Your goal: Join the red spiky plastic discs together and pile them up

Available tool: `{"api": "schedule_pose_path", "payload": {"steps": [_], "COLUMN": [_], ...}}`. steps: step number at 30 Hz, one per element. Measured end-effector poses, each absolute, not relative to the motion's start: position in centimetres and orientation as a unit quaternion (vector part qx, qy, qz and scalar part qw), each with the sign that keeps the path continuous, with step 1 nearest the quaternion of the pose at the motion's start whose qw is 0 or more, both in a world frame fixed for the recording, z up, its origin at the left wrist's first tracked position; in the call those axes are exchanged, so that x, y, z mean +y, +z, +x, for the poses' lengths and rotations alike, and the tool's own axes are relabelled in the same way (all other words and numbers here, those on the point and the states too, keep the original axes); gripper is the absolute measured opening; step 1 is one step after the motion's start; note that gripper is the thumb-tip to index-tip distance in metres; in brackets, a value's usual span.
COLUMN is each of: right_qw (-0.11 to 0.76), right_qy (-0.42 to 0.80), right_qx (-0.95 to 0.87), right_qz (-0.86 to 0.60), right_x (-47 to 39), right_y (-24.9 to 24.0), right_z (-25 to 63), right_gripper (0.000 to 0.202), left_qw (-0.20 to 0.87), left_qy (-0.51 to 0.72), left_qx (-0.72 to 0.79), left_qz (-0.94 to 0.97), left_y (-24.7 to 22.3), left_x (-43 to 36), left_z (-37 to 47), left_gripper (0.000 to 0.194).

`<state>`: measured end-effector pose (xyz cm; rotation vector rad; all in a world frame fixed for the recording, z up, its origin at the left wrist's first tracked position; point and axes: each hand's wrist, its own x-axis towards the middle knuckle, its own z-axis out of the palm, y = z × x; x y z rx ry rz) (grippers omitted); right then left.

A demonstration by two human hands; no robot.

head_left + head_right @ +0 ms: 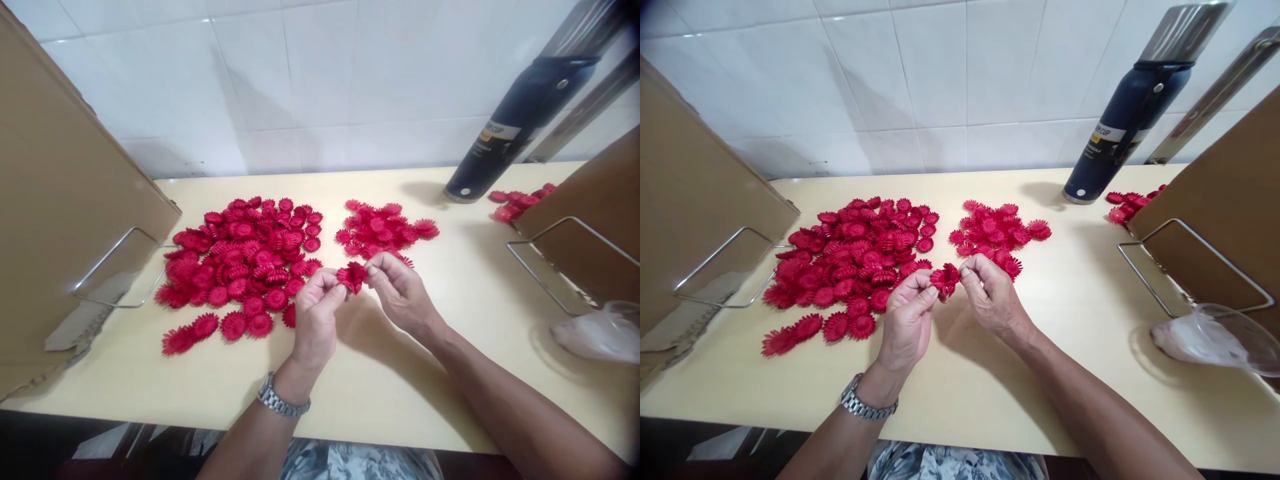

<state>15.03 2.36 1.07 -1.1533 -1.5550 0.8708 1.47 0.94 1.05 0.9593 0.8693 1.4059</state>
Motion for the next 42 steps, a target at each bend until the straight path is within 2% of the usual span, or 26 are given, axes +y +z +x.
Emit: {"api": "schedule_pose_path", "payload": {"steps": [6, 10, 13, 16, 19, 23, 25, 27, 30, 35, 42], "right_qw": [0.411, 0.417, 0.42, 0.421, 0.432, 0.442, 0.445, 0.446, 0.438, 0.439, 0.476], "right_qy": [0.408, 0.509, 0.585, 0.604, 0.538, 0.34, 0.283, 0.285, 0.364, 0.523, 0.457], "right_qx": [-0.679, -0.629, -0.594, -0.59, -0.627, -0.703, -0.729, -0.742, -0.731, -0.642, -0.614], "right_qz": [-0.452, -0.415, -0.359, -0.333, -0.362, -0.441, -0.436, -0.411, -0.376, -0.349, -0.433], "right_x": [2.1, 2.4, 2.8, 2.8, 2.5, 2.2, 2.2, 2.3, 2.4, 2.4, 2.1], "right_y": [1.6, 1.2, 0.9, 1.1, 1.3, 1.3, 1.2, 1.2, 1.2, 1.5, 1.3], "right_z": [15.3, 15.5, 15.9, 16.1, 16.0, 15.7, 15.6, 15.7, 15.9, 16.2, 15.5], "right_gripper": [0.024, 0.026, 0.026, 0.024, 0.02, 0.012, 0.01, 0.01, 0.013, 0.014, 0.008], "left_qw": [0.323, 0.272, 0.285, 0.349, 0.436, 0.509, 0.539, 0.583, 0.653, 0.596, 0.491], "left_qy": [0.555, 0.536, 0.542, 0.548, 0.563, 0.55, 0.536, 0.529, 0.516, 0.584, 0.643], "left_qx": [0.451, 0.436, 0.413, 0.393, 0.381, 0.366, 0.371, 0.377, 0.356, 0.328, 0.347], "left_qz": [0.62, 0.669, 0.674, 0.65, 0.589, 0.553, 0.532, 0.488, 0.424, 0.443, 0.475], "left_y": [1.5, 1.5, 1.3, 1.0, 0.7, 0.7, 0.7, 0.6, 0.5, 0.3, -0.1], "left_x": [0.2, 0.1, 0.1, 0.2, 0.5, 0.7, 0.8, 0.9, 1.2, 1.6, 1.4], "left_z": [1.5, 1.4, 1.1, 0.7, 0.7, 1.2, 1.3, 1.3, 1.1, 0.8, 1.0], "left_gripper": [0.015, 0.016, 0.014, 0.011, 0.01, 0.005, 0.009, 0.011, 0.011, 0.012, 0.013]}}
